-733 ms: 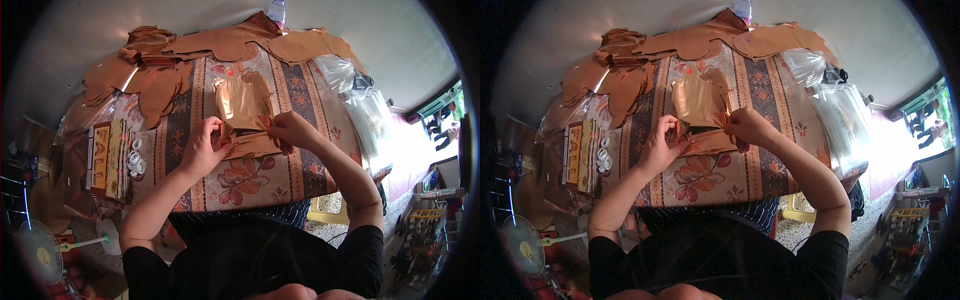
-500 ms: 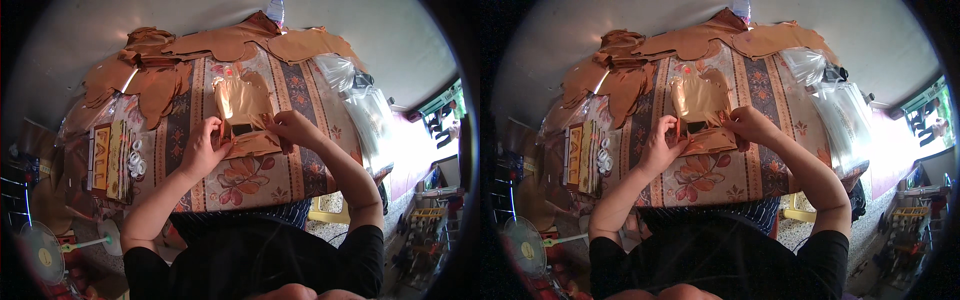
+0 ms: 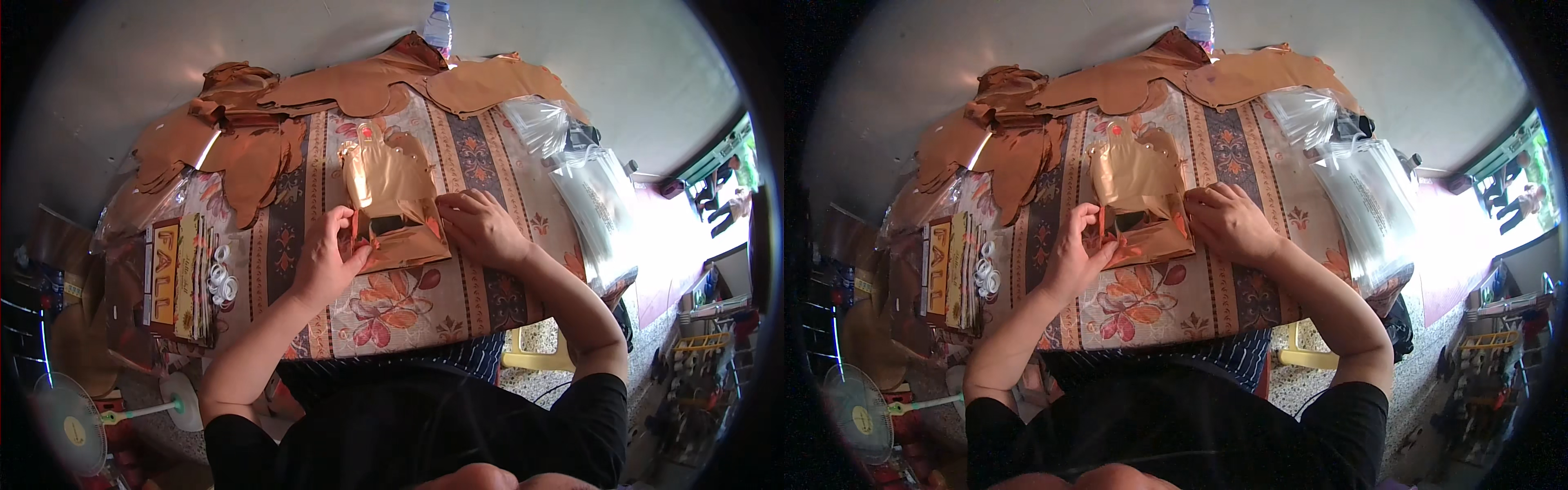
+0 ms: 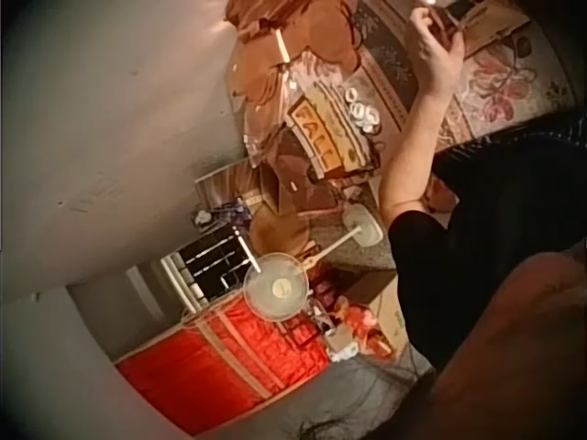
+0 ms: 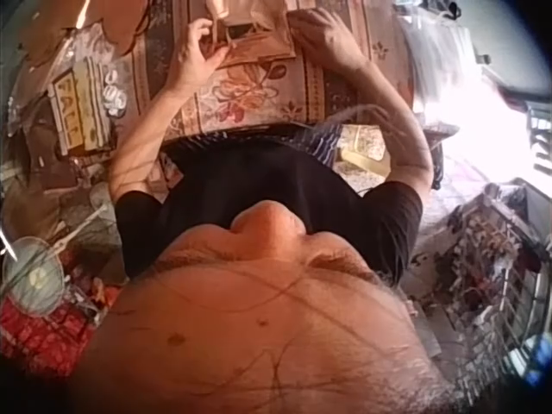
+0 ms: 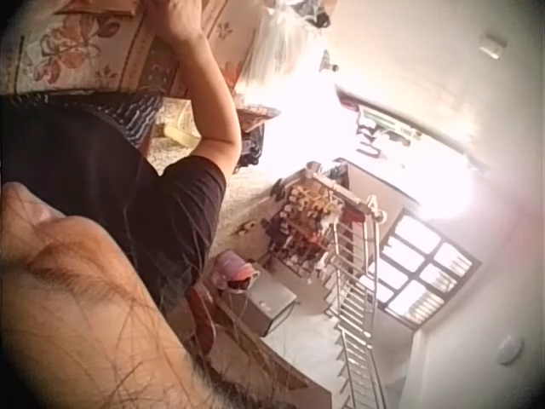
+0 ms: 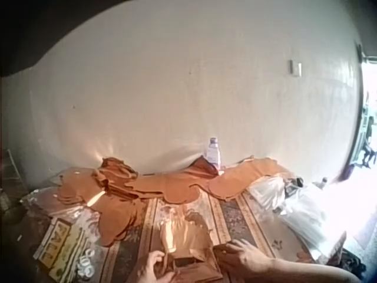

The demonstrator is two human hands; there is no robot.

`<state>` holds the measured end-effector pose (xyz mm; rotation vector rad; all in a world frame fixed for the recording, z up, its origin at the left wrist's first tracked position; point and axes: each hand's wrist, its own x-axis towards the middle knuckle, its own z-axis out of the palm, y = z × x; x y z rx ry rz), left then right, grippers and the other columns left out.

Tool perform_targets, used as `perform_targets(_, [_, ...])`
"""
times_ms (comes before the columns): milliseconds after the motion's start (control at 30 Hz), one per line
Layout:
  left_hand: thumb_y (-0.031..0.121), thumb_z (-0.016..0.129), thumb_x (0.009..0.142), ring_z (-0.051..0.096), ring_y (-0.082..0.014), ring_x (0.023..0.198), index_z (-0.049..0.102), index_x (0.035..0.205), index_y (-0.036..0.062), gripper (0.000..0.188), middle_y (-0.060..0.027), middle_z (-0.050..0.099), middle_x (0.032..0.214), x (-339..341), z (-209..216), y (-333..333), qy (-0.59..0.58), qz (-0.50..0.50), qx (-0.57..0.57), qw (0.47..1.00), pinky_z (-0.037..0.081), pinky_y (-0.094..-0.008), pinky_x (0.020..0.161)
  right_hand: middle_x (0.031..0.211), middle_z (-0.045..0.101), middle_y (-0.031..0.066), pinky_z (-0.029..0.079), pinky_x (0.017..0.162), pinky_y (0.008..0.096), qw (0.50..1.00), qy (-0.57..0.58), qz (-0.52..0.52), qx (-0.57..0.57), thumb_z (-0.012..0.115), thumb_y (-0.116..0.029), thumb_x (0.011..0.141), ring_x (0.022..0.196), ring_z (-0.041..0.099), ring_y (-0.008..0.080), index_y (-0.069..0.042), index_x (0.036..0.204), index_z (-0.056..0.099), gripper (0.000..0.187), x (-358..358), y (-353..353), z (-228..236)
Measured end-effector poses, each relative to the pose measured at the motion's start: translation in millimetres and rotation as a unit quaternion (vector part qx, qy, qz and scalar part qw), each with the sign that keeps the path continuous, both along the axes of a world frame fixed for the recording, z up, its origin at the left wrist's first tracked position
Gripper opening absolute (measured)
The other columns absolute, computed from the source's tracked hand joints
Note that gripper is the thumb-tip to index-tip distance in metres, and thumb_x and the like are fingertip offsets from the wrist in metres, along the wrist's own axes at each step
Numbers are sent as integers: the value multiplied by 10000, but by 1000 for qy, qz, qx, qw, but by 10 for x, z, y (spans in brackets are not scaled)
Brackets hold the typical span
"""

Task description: Folding gold foil sheets and placing them into a protective envelope or package.

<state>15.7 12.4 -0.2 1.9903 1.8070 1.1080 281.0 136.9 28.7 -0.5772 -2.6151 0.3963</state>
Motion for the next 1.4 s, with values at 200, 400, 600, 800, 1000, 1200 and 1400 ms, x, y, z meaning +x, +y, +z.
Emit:
perform_targets(200, [60,782,725,591,-294,1012,457,1227,37,598,-144,584,1097,30,2,34,-36,11,13,999,468,-399,898,1293,533,183,366,1017,434,999,-20,45,-14,531,-221,917,1185,489,340,-20,1144,641,323,22,81,-28])
perform_targets(400, [34,737,774,574,-276,1058,418,1295,38,611,-145,536,1175,0,-7,3,26,-5,24,999,470,-371,907,1231,573,166,390,991,430,999,17,29,-41,691,-221,807,1149,523,331,-15,1096,652,357,-47,59,-68])
perform_targets(600, [34,733,767,545,-306,1128,420,1309,44,626,-166,531,1218,36,42,-14,45,-6,7,999,449,-388,964,1181,601,147,415,974,434,998,52,9,-16,751,-188,750,1120,547,328,-9,1060,655,371,-67,41,-123])
perform_targets(800, [88,727,746,519,-358,1103,441,1292,99,617,-174,516,1203,58,70,23,39,-3,98,994,404,-441,983,1204,599,146,413,985,431,999,44,2,3,760,-189,747,1138,541,331,-7,1062,659,378,-74,22,-110])
perform_targets(1000, [74,695,749,507,-265,1139,630,962,93,224,-65,555,1182,40,154,32,196,-51,111,973,328,-443,1070,1199,606,139,415,988,429,999,38,-8,-3,756,-186,755,1135,544,329,-12,1055,670,357,-83,10,-111])
perform_targets(1200, [4,648,762,584,-256,1019,663,926,52,171,-57,627,1022,11,134,88,177,-151,112,966,443,-411,960,1202,609,128,424,975,427,999,54,-4,1,761,-175,744,1125,548,324,-17,1029,675,337,-94,-12,-124])
perform_targets(1400, [53,654,805,595,-302,997,655,979,27,175,-89,625,1046,-1,162,119,106,-204,94,969,507,-383,867,1197,610,123,425,971,425,999,47,-3,10,756,-168,742,1124,547,318,-23,1036,673,339,-89,6,-112])
